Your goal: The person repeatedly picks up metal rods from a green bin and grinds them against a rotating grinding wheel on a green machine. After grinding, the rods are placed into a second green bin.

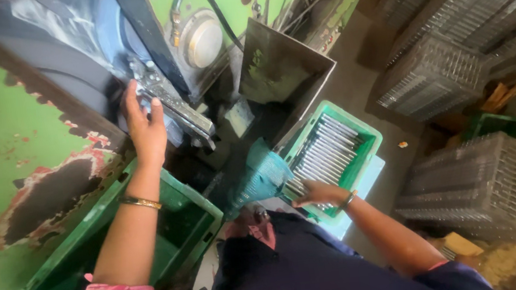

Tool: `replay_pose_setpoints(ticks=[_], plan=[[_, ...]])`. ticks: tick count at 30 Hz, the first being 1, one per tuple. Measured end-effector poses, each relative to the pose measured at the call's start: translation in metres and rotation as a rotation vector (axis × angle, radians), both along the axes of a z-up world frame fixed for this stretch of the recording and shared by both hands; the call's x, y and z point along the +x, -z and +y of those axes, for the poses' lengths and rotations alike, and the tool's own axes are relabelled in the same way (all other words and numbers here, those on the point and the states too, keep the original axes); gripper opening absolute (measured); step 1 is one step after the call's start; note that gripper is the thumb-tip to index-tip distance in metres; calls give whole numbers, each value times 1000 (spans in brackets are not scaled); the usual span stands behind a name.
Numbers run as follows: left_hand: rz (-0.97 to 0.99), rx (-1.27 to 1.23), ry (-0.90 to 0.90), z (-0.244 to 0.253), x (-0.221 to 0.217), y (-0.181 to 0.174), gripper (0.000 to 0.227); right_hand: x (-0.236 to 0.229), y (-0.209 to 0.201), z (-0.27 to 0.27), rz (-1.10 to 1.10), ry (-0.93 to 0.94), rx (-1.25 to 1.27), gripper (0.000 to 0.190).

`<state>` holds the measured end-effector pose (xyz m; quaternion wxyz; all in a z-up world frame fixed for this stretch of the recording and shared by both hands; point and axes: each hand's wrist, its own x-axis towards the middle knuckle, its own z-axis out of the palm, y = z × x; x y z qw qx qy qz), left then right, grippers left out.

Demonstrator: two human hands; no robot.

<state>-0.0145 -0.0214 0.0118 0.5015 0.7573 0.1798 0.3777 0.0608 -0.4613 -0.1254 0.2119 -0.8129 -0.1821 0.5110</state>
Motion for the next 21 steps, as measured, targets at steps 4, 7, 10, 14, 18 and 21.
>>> replay_pose_setpoints(ticks=[4,7,10,14,18,21], plan=[[6,55,-20,1,-2,3,56,20,3,-6,73,-64,-54,119],[-1,114,-28,3,-2,2,56,30,13,-8,206,72,14,123],[12,109,-26,2,-3,1,55,29,15,-20,298,343,243,96],[-4,147,-27,3,-4,-1,55,27,1,-27,497,889,697,60],[3,143,-24,1,-4,0,55,-2,-2,-13,507,1247,789,36],[1,148,-27,1,-4,-2,55,-29,4,-4,495,1403,740,36]])
